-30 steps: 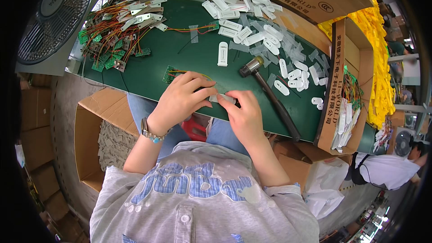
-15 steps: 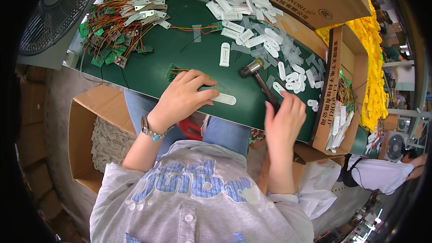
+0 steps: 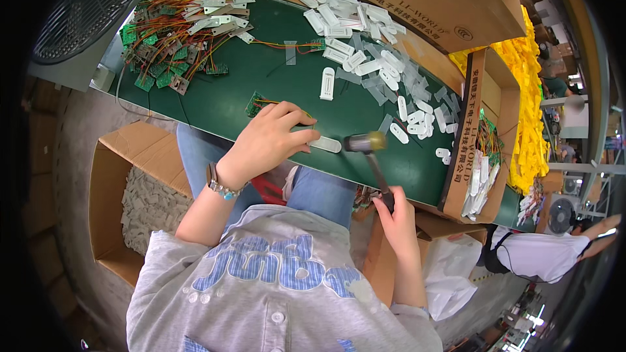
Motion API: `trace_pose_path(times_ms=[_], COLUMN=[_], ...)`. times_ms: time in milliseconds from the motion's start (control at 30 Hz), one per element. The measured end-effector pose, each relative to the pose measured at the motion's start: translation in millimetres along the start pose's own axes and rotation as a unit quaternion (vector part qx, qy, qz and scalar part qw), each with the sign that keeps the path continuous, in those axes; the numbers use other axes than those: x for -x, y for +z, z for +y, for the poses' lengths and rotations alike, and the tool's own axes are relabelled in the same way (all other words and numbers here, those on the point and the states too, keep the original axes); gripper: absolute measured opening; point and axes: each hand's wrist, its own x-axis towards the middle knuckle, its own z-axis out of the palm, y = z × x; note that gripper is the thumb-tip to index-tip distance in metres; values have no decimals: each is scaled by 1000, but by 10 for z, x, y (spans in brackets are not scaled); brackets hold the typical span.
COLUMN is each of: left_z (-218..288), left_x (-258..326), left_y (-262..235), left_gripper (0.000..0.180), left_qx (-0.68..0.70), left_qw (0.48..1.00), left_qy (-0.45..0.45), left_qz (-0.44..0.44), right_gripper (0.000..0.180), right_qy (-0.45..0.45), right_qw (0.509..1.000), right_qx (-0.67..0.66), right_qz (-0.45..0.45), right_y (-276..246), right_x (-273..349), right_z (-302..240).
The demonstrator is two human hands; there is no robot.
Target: Assembling small electronic modules by placing circuit boards into plastic housings and securing them with a mallet.
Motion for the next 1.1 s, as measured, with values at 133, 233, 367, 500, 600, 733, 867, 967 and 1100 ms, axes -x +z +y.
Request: trace_pose_path(times_ms=[133,233,367,500,600,733,867,967,1100], left_z=[-4,-14,-27,-20,-33,-20,-8,-11,4], left_x=[6,8,1,11,19,11,5,30,15], left_y=[3,4,15,17,18,8,-12,-33,-43], left_gripper=[24,24,26,25,29,44,52,51,50], left_qx=[-4,-4,0,5,2,41,57,73,84], left_qw=[1000,1000,1000,1000,1000,998,997,995,995], left_qy=[0,3,7,8,7,-35,-44,-63,-61], left_qz=[2,4,7,9,6,13,17,19,15], right_gripper=[27,31,27,24,24,24,22,22,25], right_qy=[-79,-145,-125,-110,-148,-108,-167,-153,-135], right_qw=[989,971,966,980,963,982,961,967,976], right_qx=[107,164,221,130,213,124,210,196,89], right_qz=[56,96,53,106,76,90,63,53,148], right_y=[13,182,168,216,220,204,318,300,258], right_x=[146,126,103,108,41,68,-77,-128,-228], right_z=[88,156,56,134,124,35,-47,-119,-123])
